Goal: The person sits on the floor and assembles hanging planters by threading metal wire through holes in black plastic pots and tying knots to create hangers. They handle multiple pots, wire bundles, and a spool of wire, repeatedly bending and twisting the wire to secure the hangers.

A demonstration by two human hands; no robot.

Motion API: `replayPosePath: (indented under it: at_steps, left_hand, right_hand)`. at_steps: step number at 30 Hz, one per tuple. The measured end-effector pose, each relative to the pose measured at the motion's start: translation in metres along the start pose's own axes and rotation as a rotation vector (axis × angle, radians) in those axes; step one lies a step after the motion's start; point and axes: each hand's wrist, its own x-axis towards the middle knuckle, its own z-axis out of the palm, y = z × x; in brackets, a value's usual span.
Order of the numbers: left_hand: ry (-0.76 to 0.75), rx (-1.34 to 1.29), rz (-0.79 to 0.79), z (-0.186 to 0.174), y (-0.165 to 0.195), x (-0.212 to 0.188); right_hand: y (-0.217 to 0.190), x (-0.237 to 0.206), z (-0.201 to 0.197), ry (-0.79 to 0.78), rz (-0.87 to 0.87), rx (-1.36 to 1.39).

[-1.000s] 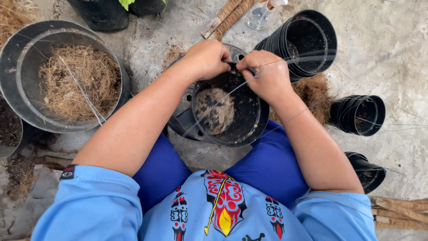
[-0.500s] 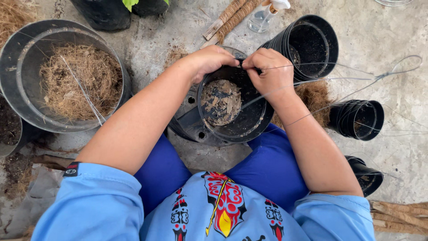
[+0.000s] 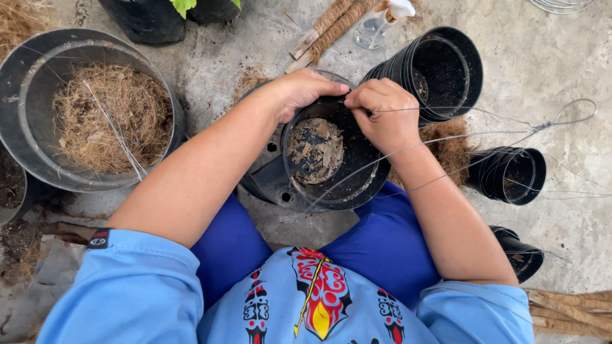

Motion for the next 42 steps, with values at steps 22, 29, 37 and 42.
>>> replayPosePath:
  at_steps: [22,29,37,42]
  left_hand:
    - [-0.048,0.064,0.195,-0.006,-0.016,0.014]
    - [-0.056,0.117,0.276,-0.002,-0.021,0.022]
    - [-0.039,0.174,0.294,0.011,-0.021,0.026]
    - [-0.007,0.138,0.233,0.018,-0.017,0.022]
  right_hand:
    - [-0.010,-0.002,0.003,-0.020,0.072,0.127]
    - [-0.009,-0.004,-0.001,0.025,0.068,0.113]
    - [-0.013,-0.008,-0.013,0.104,0.018,-0.086]
    - [-0.008,-0.012,-0.014,0.132,-0.065,-0.196]
